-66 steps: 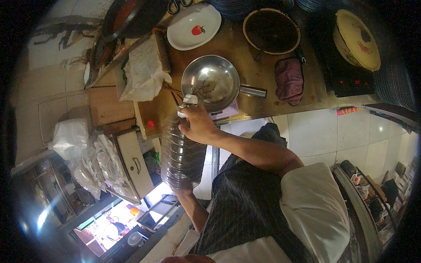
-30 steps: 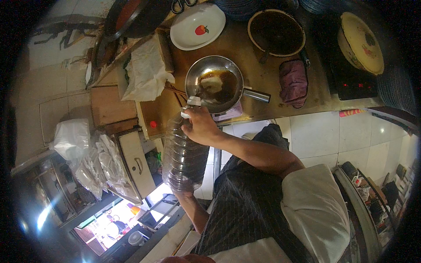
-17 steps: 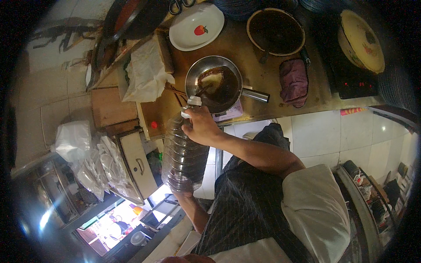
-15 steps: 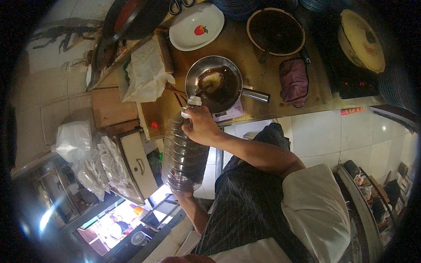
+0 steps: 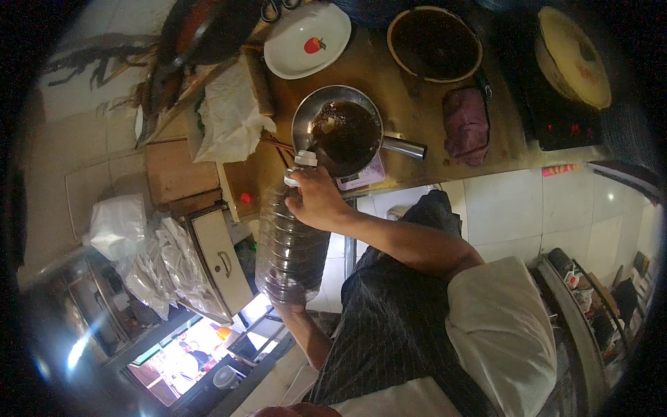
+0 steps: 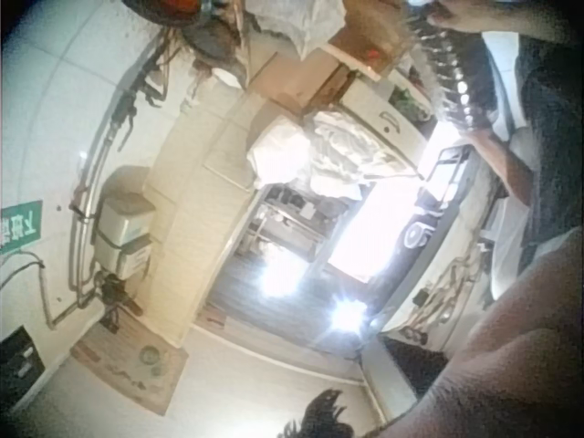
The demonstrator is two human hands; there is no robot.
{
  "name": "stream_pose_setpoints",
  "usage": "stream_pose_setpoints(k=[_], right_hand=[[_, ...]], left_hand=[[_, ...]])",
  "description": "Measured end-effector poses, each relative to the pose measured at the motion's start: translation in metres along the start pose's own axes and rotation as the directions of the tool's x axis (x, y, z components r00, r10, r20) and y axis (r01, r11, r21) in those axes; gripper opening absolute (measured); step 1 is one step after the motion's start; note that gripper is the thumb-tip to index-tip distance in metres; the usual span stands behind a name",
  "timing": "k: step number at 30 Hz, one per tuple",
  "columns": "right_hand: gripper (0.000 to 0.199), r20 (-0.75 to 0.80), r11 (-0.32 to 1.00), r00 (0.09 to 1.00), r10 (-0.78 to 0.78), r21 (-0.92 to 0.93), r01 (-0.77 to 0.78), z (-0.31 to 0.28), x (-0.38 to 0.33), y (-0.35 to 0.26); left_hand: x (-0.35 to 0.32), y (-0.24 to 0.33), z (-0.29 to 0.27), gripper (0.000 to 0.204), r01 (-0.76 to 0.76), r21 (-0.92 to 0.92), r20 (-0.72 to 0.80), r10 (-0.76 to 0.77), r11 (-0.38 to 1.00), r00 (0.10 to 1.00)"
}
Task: The person weighs liquid by pouring it from a large container into a small pot on a scale, then moves the pot and works with a plastic bag.
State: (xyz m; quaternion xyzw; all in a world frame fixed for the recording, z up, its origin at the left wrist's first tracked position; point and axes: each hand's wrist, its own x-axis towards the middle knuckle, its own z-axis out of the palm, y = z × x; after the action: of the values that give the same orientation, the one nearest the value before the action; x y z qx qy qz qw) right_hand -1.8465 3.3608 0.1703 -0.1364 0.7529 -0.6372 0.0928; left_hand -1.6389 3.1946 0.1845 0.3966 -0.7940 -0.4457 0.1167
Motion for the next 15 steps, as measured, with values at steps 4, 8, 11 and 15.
stream_pose_setpoints(k=[4,8,11,15], right_hand=[[0.043,0.001,1.0,1.0,0.005,-0.02,-0.005,-0.001,0.0,-0.002],[0.042,-0.013,1.0,1.0,-0.02,-0.003,0.02,-0.003,0.0,-0.004],[0.041,-0.041,0.999,0.998,-0.053,-0.01,0.052,-0.002,0.0,-0.003],[0.04,-0.07,0.999,0.997,-0.04,-0.015,0.039,-0.001,-0.001,-0.002]], left_hand=[[0.001,0.002,-0.002,0.029,-0.205,0.4,0.055,0.2,0.893,0.978],[0.0,-0.006,-0.004,0.031,-0.148,0.226,0.037,0.144,0.963,0.989],[-0.001,0.01,0.0,0.037,-0.185,0.302,0.071,0.172,0.935,0.983],[0.0,0.025,0.003,0.047,-0.221,0.38,0.124,0.188,0.898,0.974]])
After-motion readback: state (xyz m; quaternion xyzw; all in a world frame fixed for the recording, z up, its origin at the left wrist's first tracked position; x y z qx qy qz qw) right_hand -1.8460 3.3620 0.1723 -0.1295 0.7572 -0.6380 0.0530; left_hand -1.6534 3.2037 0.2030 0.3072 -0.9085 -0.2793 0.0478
